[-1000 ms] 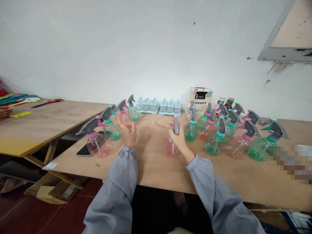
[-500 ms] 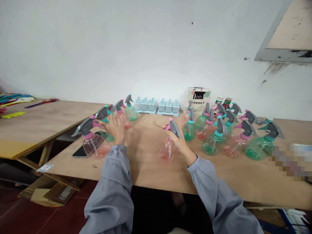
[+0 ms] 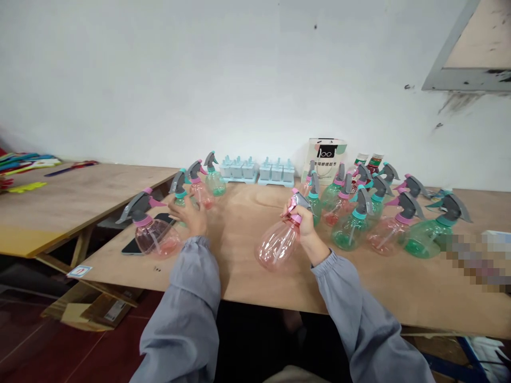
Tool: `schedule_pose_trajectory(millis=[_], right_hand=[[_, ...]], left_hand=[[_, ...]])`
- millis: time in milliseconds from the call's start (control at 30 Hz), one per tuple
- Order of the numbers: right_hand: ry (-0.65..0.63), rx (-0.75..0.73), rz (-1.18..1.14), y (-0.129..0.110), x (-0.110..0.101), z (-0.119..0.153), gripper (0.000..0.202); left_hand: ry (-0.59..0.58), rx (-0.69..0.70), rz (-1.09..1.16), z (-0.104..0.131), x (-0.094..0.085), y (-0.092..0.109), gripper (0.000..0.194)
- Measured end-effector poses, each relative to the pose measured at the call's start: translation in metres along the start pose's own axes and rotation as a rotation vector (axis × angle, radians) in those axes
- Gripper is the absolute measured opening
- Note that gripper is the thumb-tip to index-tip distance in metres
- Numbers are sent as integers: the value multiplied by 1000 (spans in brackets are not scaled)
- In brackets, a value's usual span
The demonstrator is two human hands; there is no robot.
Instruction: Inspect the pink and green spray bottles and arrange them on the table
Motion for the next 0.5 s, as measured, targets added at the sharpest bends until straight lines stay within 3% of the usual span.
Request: schedule_pose_trajectory(millis=[200, 367, 500], right_hand=[[-45, 93, 5, 5, -5, -2, 23], [115, 88, 13, 12, -13, 0, 20], [128, 76, -15, 13, -15, 2, 16]], left_hand=[[-113, 99, 43, 16, -1, 10, 32], [-215, 260, 97, 38, 3, 17, 33], [-306, 353, 161, 57, 7, 22, 35]])
Point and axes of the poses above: each hand's wrist, its own z-axis away from the middle knuckle, its own x-axis out of the palm, y = z × x, the point moved 4 cm from there along -z, towards the middle knuckle, and after that the axes turned 9 degrees about -x, right-handed, at the moved point
